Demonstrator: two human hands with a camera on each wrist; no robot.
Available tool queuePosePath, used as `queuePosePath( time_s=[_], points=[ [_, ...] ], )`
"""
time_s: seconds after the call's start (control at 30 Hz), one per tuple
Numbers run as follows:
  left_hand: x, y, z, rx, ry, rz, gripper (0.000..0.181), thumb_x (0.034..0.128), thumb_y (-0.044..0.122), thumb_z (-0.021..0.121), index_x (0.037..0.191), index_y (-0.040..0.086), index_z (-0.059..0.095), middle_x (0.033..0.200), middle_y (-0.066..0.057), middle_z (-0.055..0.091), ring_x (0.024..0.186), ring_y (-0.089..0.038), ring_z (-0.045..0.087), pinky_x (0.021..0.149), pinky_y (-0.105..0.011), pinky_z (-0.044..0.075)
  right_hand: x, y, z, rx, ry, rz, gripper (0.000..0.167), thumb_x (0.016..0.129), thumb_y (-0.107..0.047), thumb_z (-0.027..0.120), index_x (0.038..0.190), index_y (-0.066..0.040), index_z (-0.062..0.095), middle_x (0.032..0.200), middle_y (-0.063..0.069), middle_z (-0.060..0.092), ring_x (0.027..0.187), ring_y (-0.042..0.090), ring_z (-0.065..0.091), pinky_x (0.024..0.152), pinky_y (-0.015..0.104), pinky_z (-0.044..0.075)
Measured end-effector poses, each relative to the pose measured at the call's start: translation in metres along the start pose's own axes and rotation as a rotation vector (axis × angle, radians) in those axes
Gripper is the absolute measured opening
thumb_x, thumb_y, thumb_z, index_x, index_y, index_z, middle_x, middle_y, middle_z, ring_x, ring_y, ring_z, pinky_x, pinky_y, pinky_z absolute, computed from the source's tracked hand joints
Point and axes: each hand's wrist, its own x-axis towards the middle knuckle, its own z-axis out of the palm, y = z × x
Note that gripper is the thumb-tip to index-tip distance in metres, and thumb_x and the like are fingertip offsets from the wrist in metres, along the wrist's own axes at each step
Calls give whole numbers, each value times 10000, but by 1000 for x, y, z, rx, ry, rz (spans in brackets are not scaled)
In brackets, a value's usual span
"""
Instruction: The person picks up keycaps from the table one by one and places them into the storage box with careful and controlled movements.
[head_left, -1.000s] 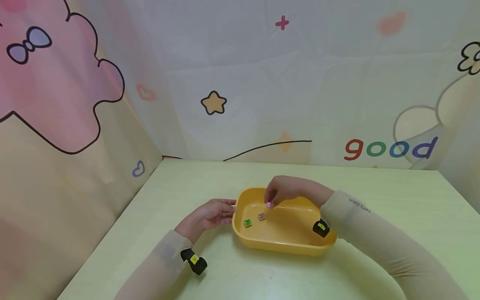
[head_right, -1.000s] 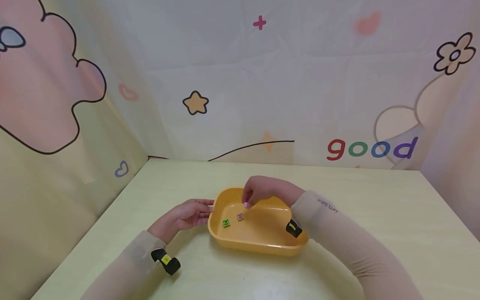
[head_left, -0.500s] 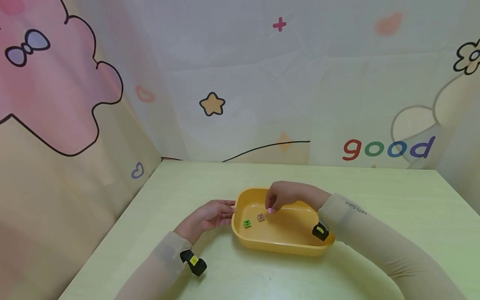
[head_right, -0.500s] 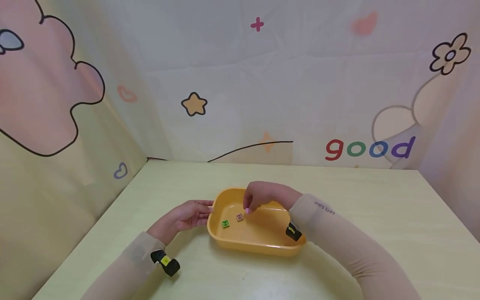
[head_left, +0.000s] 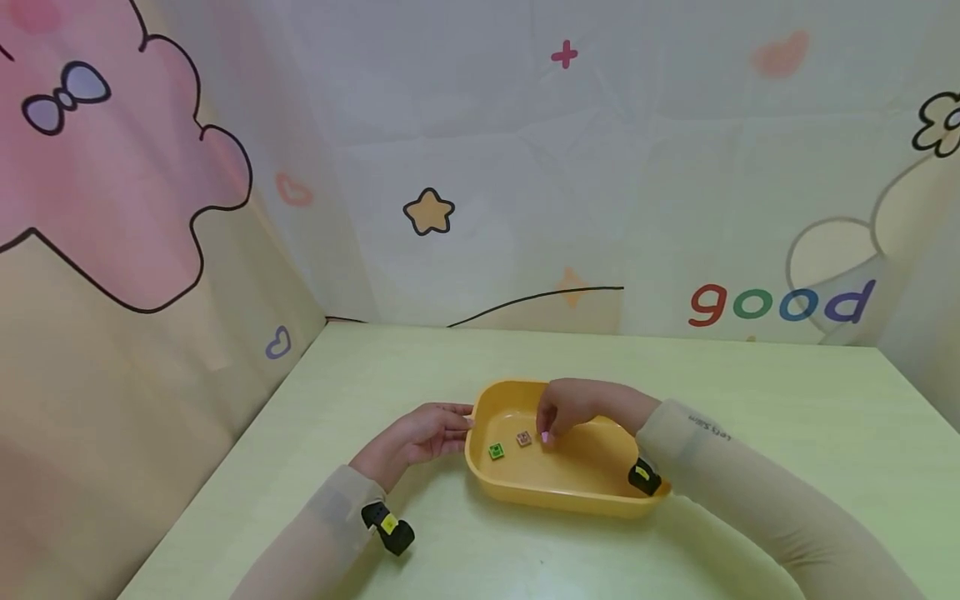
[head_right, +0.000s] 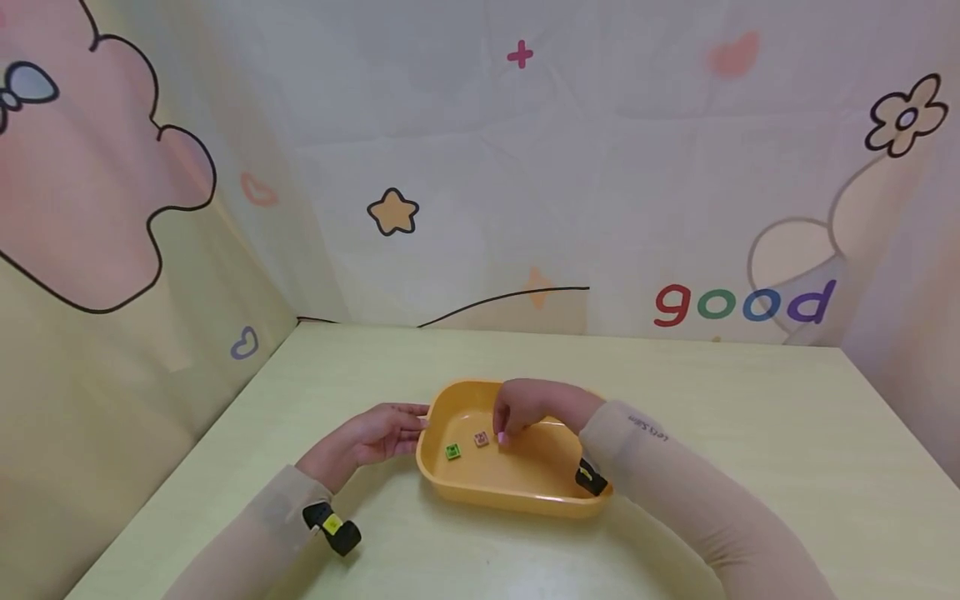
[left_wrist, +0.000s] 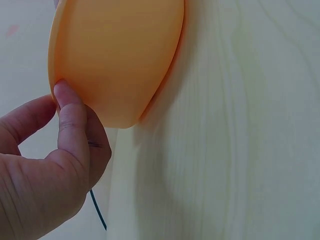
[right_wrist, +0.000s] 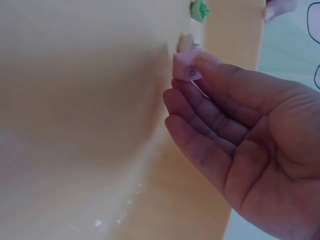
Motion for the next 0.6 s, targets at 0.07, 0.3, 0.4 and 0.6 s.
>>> queuePosePath(
  time_s=[0.07,0.3,0.4,0.6],
  points=[
    [0,0,0,1,4,-2,470,1017,34,545,1474,-49,476,953,-6,708,776,-69,668,720,-172,620,0,1,2,-5,-7,-9,88,889,-141,788,920,-61,767,842,-30,696,762,49,519,722,158,436],
    [2,-2,1,5,1,1,468,1019,33,542,1474,-48,476,940,-2,702,776,-67,668,714,-164,616,-1,4,6,-17,-14,-38,95,880,-134,794,915,-49,769,835,-32,708,751,28,518,720,146,446],
    [2,-1,1,8,8,-4,468,1020,37,544,1476,-45,477,935,1,702,772,-67,667,710,-161,615,0,5,6,-14,-13,-34,87,874,-119,796,909,-45,766,825,-35,701,746,28,514,714,142,441],
    [0,0,2,7,14,-7,472,1022,36,537,1482,-46,468,936,0,703,769,-59,670,701,-159,613,0,5,5,-26,-11,-31,68,877,-104,788,904,-47,764,811,-34,679,740,40,507,698,151,431]
  ],
)
